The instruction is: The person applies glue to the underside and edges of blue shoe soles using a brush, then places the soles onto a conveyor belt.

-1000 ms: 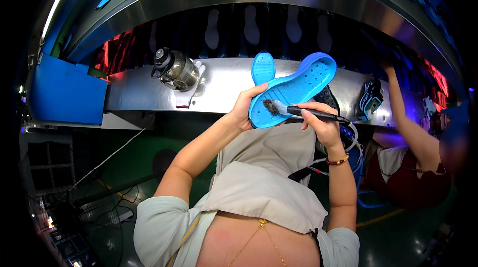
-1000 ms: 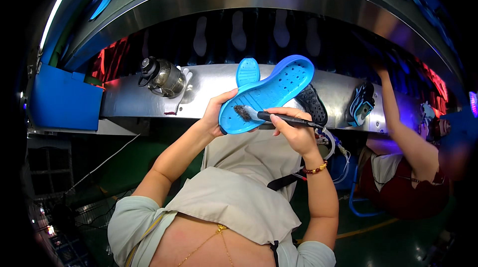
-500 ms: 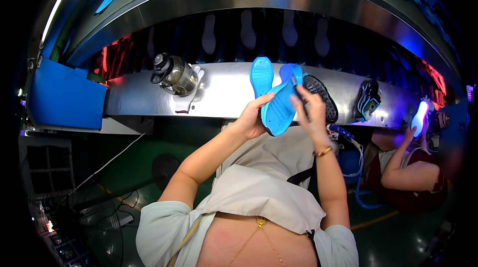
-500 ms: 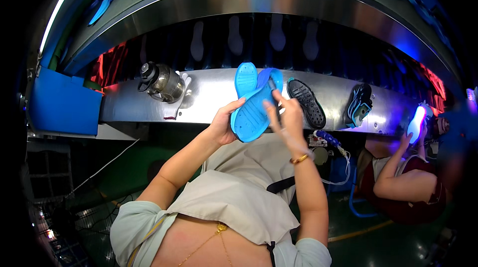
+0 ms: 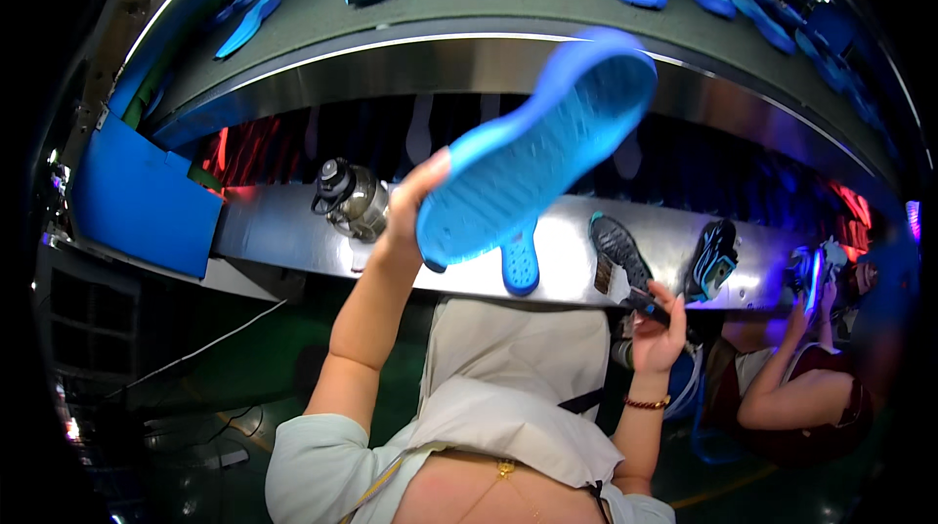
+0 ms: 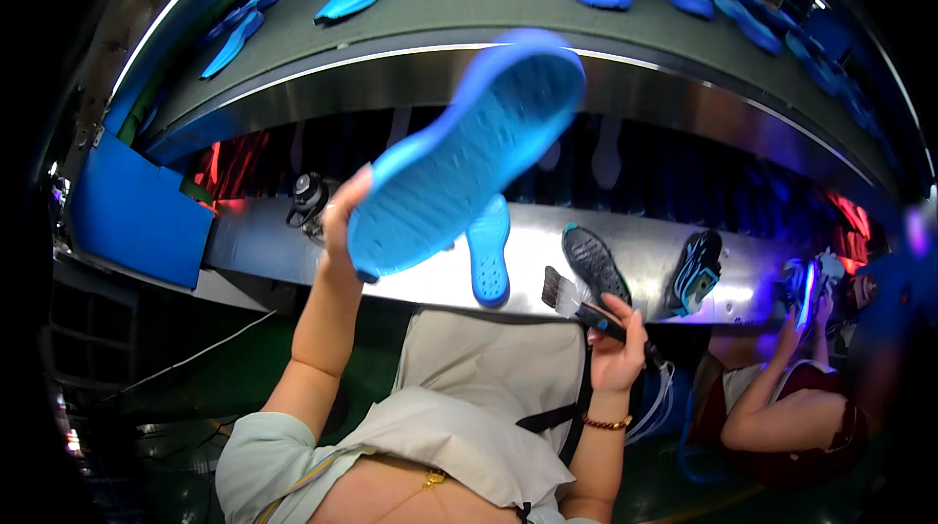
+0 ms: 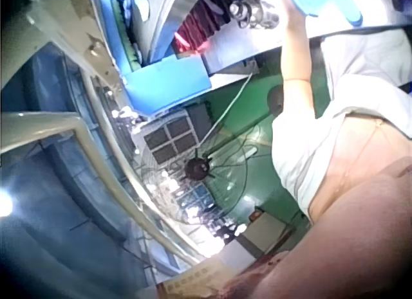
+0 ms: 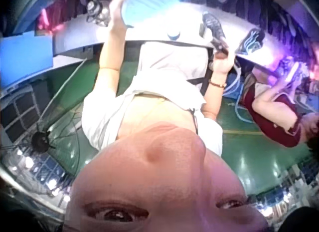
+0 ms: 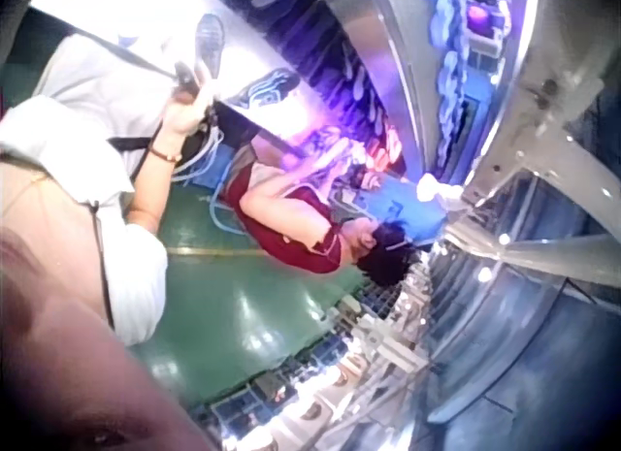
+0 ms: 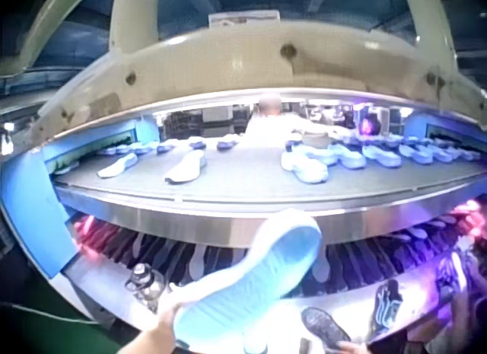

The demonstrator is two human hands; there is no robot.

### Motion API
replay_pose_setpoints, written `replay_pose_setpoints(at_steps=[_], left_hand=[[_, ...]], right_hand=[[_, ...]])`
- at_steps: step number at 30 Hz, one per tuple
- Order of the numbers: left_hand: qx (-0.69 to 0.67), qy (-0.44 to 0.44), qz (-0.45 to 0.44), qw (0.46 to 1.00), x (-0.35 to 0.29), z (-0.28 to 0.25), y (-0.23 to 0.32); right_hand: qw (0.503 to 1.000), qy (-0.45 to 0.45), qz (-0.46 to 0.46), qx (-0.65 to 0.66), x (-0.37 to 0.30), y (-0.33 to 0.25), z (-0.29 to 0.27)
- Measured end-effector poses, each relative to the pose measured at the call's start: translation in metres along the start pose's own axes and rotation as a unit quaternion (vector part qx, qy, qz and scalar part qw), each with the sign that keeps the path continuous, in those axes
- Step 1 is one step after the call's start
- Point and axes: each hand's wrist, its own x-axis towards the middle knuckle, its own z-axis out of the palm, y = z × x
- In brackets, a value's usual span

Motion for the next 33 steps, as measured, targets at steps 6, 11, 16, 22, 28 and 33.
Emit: replay_pose_setpoints(at_steps=[6, 11, 16, 22, 28, 33], left_hand=[[-0.251, 0.085, 0.161, 0.951, 0.136, -0.027, 0.056], [-0.042, 0.138, 0.115, 0.983, 0.207, -0.012, 0.010], [0.591, 0.121, 0.277, 0.748, 0.274, 0.032, -0.022], [0.803, 0.142, 0.313, 0.487, 0.305, 0.010, -0.034], [0.744, 0.162, 0.465, 0.452, 0.224, 0.031, -0.001], [0.269, 0.345, 0.466, 0.769, 0.145, -0.002, -0.022]], right_hand=[[0.998, 0.005, 0.042, 0.042, 0.004, 0.021, -0.003], [0.993, 0.109, 0.041, 0.033, -0.002, 0.026, -0.025], [0.995, 0.085, 0.049, 0.033, -0.012, 0.023, -0.038], [0.999, 0.040, 0.005, 0.024, -0.010, 0.021, -0.025], [0.997, 0.080, -0.012, 0.020, 0.001, 0.014, -0.040], [0.995, 0.099, -0.002, 0.007, 0.007, 0.010, -0.039]])
